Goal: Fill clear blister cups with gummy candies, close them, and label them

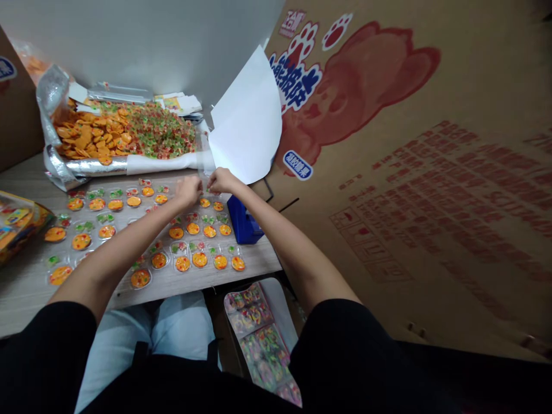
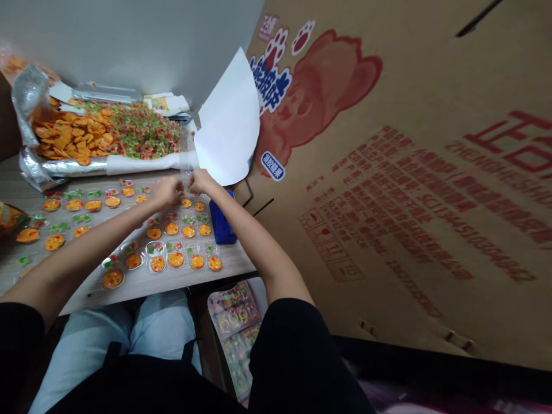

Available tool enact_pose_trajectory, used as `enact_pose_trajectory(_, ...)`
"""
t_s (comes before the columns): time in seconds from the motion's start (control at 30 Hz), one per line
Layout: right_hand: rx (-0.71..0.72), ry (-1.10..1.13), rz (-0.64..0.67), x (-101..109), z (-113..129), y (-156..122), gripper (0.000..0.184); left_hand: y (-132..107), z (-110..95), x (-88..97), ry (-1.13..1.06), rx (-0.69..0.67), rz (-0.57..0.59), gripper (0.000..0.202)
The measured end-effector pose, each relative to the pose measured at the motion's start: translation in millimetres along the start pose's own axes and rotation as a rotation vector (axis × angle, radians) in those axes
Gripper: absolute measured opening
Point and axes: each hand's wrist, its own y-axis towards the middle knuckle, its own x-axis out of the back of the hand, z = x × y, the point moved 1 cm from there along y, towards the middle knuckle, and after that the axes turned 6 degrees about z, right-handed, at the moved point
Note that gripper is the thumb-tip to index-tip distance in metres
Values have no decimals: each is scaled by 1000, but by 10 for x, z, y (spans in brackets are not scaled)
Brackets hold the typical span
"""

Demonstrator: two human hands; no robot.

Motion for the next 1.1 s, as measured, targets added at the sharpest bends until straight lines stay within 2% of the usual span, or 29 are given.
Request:
enact_pose_trajectory(0.2, -29, -7, -4, 15, -56, 120, 14, -26, -48, -14, 130, -57, -24, 17)
enact_pose_trajectory(0.37, -65, -5, -7, 88, -157, 95, 14, -46, -22, -34, 232, -95, -10, 20)
enact_pose_trajectory(0.63, -112, -7, 32, 115, -153, -16, 14, -38, -73, -39, 123, -75, -61, 27)
enact_pose_trajectory(0.87, -122, -102, 4, 117, -223, -17, 12, -37, -198, -53, 81, -78, -29, 25)
enact_pose_trajectory(0.97, -105, -134, -43, 131, -276, -8, 15, -86, -149, 10, 61, -68, -60, 24)
enact_pose_trajectory(1.1, 33, -209, -228, 187, -162, 90, 26, -247, 29, 244, 3, -89, -139, 25)
